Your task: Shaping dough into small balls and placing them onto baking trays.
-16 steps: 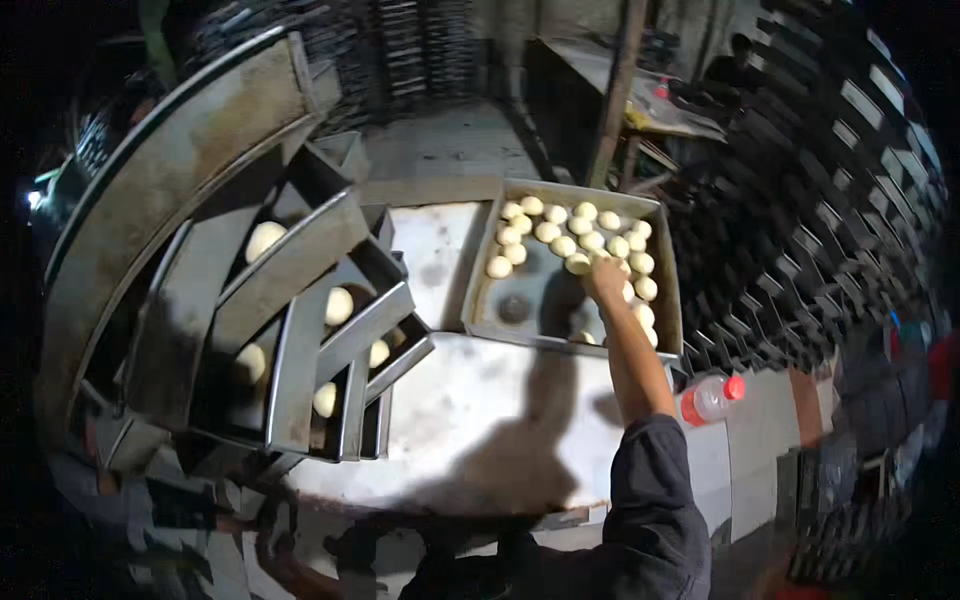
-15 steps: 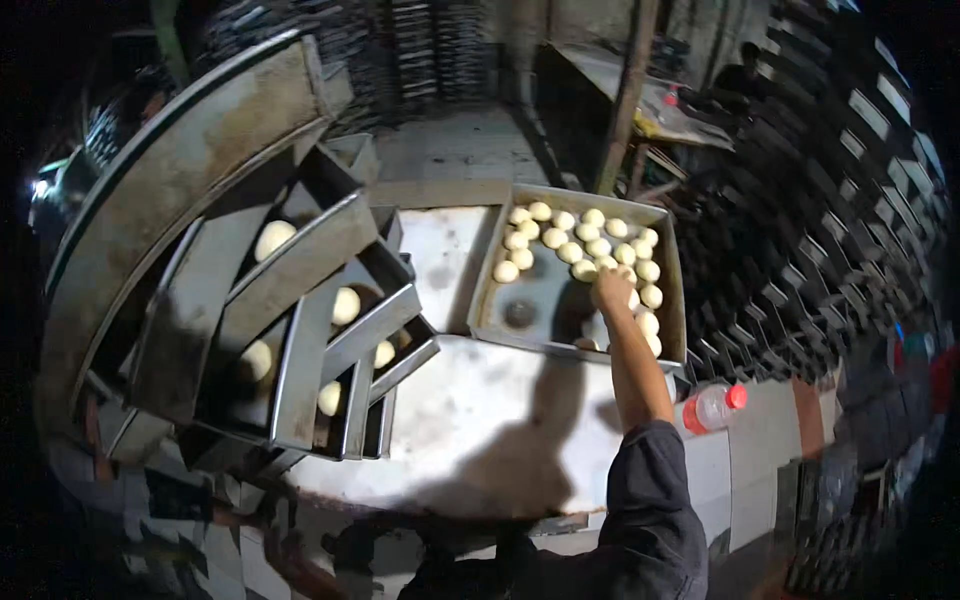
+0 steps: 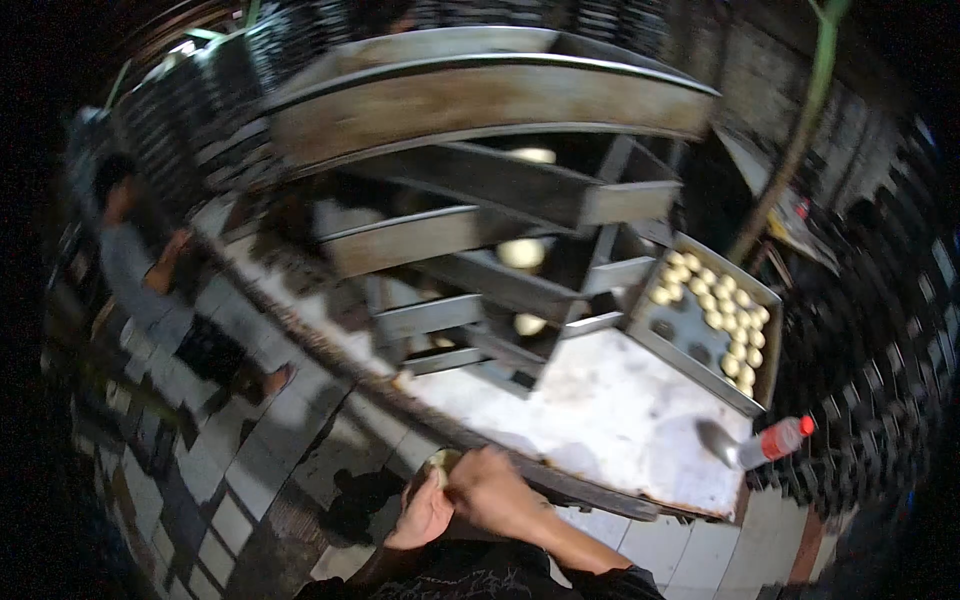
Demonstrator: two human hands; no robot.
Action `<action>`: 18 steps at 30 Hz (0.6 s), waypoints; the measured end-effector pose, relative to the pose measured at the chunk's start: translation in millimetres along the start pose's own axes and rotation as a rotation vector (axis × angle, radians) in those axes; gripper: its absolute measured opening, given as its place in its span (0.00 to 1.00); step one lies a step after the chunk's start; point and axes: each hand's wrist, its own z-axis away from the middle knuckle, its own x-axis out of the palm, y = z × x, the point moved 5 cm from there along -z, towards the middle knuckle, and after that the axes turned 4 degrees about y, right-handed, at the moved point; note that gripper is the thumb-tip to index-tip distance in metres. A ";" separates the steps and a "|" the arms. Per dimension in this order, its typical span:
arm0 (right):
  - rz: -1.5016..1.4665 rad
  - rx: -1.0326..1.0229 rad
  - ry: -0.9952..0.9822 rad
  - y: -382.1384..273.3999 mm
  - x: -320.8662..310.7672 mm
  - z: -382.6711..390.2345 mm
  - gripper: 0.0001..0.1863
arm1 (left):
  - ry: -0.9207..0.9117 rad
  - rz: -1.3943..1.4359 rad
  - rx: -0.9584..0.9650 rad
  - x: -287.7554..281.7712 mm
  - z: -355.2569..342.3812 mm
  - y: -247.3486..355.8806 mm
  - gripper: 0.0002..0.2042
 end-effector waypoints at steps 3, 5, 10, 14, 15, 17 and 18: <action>-0.286 -0.183 -0.248 -48.9 47.6 -26.8 0.15 | 0.124 0.060 0.126 -64.4 22.9 60.6 0.13; -0.575 -0.001 -0.331 -71.8 48.5 -70.8 0.13 | 0.141 0.012 0.312 -129.7 29.6 77.6 0.11; -0.288 -0.114 0.281 -73.8 134.0 -201.1 0.11 | 0.131 -0.316 0.358 -122.5 20.2 122.6 0.18; -0.421 0.347 0.503 41.3 185.8 -300.7 0.13 | 0.021 0.017 0.178 -151.2 -6.9 186.0 0.21; -0.255 0.382 0.528 59.7 188.0 -330.4 0.14 | 0.041 0.063 0.130 -163.9 -17.4 192.2 0.21; -0.079 0.404 0.568 163.1 220.4 -375.9 0.16 | 0.055 0.028 0.083 -182.8 -54.0 189.6 0.19; -0.172 0.556 1.271 244.8 212.8 -386.4 0.17 | -0.004 0.015 0.039 -184.5 -96.4 176.3 0.19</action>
